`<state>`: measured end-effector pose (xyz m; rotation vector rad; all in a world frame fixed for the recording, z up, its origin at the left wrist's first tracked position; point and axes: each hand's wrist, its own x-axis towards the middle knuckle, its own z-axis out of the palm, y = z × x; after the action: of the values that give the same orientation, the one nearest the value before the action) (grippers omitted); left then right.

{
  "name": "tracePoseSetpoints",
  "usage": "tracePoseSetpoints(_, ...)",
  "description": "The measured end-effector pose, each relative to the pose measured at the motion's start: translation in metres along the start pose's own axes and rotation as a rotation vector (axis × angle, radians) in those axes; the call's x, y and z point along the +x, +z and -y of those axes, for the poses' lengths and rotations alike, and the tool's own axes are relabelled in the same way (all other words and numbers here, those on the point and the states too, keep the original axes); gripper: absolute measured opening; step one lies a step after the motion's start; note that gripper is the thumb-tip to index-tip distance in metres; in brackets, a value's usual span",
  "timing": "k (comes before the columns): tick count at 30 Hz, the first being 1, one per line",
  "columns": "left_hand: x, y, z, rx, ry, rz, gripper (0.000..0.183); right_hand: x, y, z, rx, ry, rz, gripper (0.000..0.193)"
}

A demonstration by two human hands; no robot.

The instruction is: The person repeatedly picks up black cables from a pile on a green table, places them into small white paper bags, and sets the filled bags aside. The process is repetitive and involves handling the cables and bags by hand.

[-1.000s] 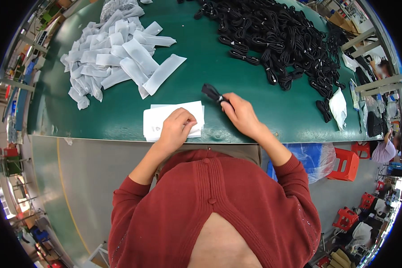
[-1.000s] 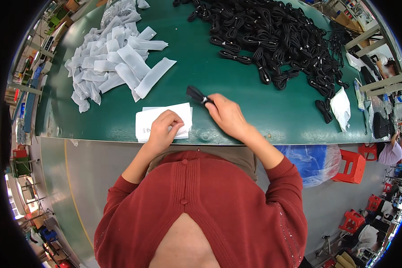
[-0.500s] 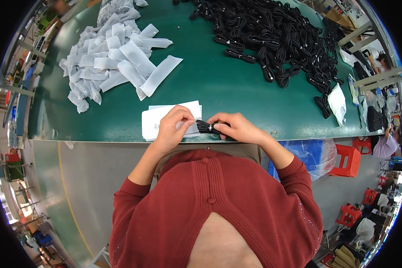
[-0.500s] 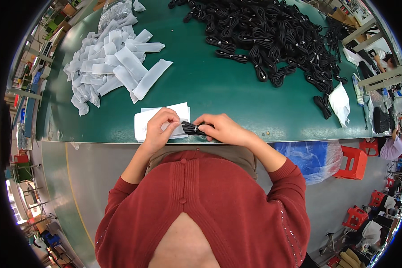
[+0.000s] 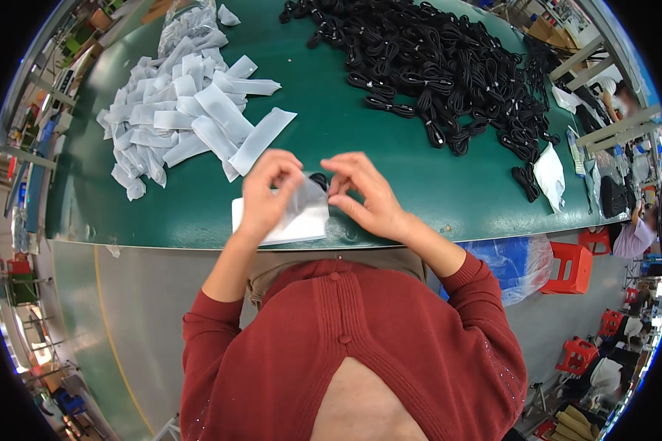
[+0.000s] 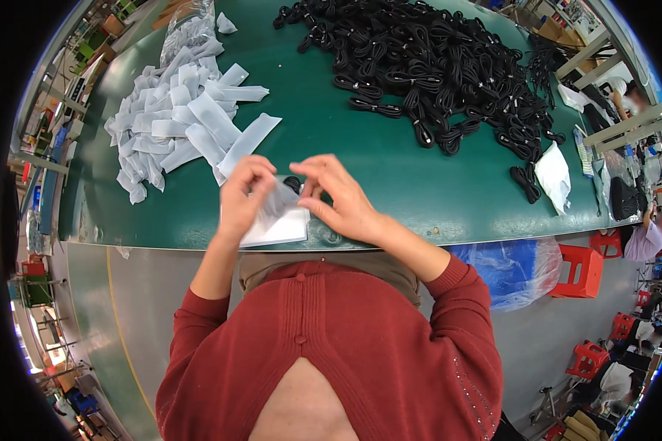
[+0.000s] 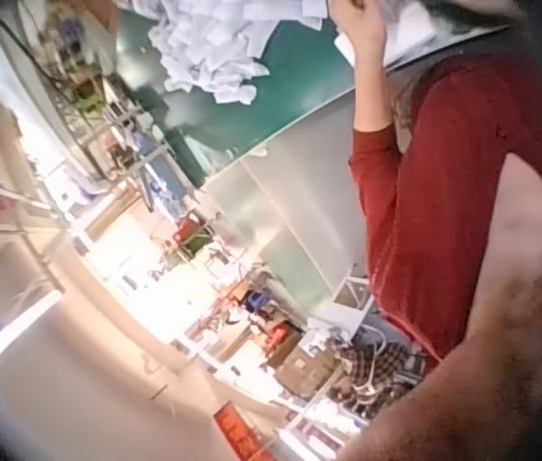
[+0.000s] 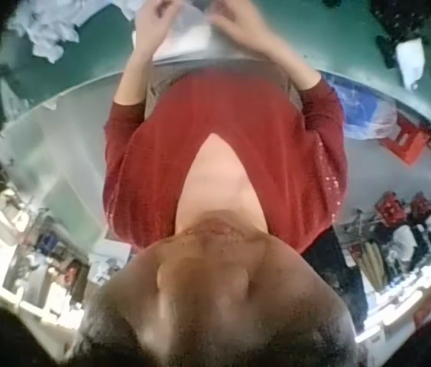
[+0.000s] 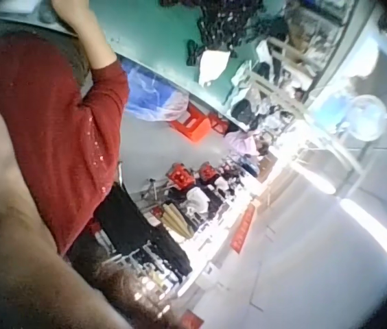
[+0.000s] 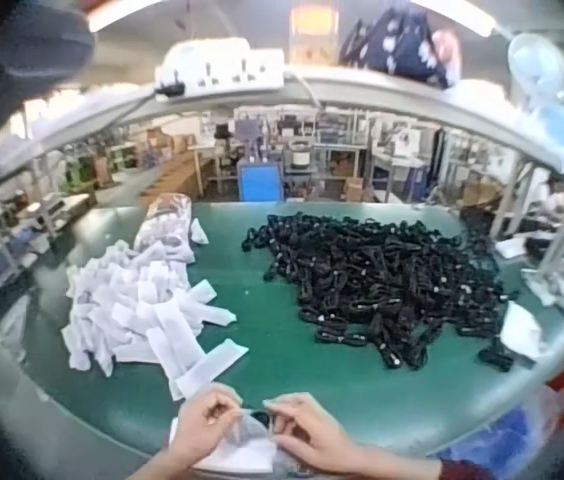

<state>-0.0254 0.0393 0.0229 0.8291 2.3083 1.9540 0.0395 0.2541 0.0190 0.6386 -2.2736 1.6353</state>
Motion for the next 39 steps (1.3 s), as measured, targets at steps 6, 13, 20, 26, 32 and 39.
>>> tracePoseSetpoints(6,0.069,-0.076,0.014,-0.277,-0.015,-0.485,0.019,0.042,-0.068,-0.085,-0.939,-0.037,-0.346,0.045)
tracePoseSetpoints(13,0.001,-0.027,-0.001,0.253,0.055,-0.044,0.021,0.024,-0.088,-0.112,-1.231,-0.072,-0.126,0.034)
tracePoseSetpoints(20,-0.058,0.026,0.021,0.527,0.208,0.17,0.018,-0.004,-0.039,-0.045,-0.603,0.134,-0.058,0.026)
tracePoseSetpoints(26,-0.062,0.029,0.023,0.32,-0.028,0.057,0.009,-0.032,-0.03,0.004,-0.466,0.093,0.165,0.035)
tracePoseSetpoints(32,-0.059,0.024,0.021,0.122,-0.147,0.019,0.007,-0.044,-0.029,0.015,-0.561,-0.063,0.294,0.042)
tracePoseSetpoints(39,-0.057,0.019,0.014,0.084,-0.046,0.138,0.006,-0.04,-0.032,0.001,-0.319,0.119,0.466,0.034)
